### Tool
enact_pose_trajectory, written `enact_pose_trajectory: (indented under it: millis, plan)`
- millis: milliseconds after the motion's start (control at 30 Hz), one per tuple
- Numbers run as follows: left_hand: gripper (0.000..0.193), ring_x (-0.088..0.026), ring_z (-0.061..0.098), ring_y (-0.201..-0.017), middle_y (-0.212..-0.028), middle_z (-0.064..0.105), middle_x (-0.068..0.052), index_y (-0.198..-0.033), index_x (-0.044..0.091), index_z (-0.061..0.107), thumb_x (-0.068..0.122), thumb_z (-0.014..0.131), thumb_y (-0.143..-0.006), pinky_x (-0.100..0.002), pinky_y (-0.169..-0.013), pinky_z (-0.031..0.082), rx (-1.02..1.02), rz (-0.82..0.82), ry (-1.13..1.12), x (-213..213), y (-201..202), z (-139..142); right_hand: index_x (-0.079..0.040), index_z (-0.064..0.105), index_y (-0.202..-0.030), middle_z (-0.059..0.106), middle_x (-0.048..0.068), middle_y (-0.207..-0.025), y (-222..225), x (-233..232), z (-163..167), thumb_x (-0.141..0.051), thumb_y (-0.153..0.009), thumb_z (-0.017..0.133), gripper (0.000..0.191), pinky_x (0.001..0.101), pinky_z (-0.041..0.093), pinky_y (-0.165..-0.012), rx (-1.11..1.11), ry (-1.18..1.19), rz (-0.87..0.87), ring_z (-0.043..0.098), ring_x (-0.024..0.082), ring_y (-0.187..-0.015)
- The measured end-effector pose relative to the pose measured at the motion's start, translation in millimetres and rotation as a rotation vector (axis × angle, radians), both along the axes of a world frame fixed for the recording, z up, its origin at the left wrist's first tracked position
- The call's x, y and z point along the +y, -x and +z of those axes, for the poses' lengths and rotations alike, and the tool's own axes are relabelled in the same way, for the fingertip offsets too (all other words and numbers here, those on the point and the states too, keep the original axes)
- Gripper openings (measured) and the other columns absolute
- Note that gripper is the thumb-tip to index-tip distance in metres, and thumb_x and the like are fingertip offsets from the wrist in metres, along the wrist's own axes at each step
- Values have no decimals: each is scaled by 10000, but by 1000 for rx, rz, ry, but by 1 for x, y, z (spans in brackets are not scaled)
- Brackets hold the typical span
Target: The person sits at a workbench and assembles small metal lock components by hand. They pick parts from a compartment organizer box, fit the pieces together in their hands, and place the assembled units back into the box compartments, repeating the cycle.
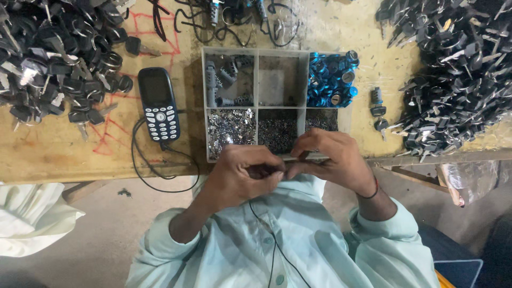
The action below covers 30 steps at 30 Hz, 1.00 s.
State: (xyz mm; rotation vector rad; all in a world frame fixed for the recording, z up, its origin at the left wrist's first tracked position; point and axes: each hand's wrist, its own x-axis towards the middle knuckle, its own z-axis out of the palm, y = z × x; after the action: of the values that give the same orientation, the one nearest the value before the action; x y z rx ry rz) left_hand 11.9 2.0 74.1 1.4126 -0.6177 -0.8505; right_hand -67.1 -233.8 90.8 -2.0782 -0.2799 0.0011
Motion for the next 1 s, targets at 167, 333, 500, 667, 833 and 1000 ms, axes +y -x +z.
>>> enact_pose_trajectory:
  millis: [167, 333, 500, 667, 833, 1000]
  plan:
    - [91, -39, 649, -693, -799, 722, -10, -949, -7, 765, 33, 756, -868, -205, -605, 531, 135, 131, -7, -7, 8, -3, -93, 669, -989, 708, 51, -968, 3, -6, 20, -105, -839, 816, 211, 324, 573, -723, 162, 63, -7, 721, 216, -869]
    - [79, -54, 672, -651, -777, 710, -30, -970, -35, 742, 12, 719, -911, -207, -576, 557, 371, 198, 26, -14, 10, -11, -119, 690, -941, 633, 66, -866, 10, -11, 23, -194, -889, 753, 110, 424, 502, -644, 193, 773, -191, 672, 277, -795]
    - [88, -62, 693, -665, -792, 719, -40, -977, -40, 737, 15, 710, -913, -217, -589, 575, 383, 212, 18, -16, 13, -9, -93, 645, -959, 596, 69, -891, 9, -11, 13, -181, -890, 716, 132, 425, 487, -643, 164, 735, -213, 659, 285, -808]
    - [106, -64, 691, -686, -819, 717, -48, -1002, -43, 735, 22, 716, -920, -215, -603, 573, 362, 201, 49, -17, 12, -5, -109, 642, -919, 602, 75, -867, 10, -11, 13, -167, -875, 737, 120, 432, 484, -617, 152, 735, -201, 662, 289, -783]
    - [96, -58, 711, -710, -851, 723, -38, -980, -21, 753, 26, 736, -898, -207, -614, 585, 224, 227, 0, -18, 14, 1, -59, 622, -958, 625, 86, -911, 17, -17, 13, -43, -845, 710, 144, 401, 493, -634, 189, 613, -357, 660, 288, -761]
    - [91, -51, 701, -714, -851, 722, -36, -984, 1, 756, 43, 749, -904, -199, -619, 563, 44, 234, -22, -20, 16, 1, -76, 643, -1011, 667, 83, -971, 23, -15, 19, 30, -877, 695, 178, 317, 531, -653, 253, 81, -401, 682, 200, -783]
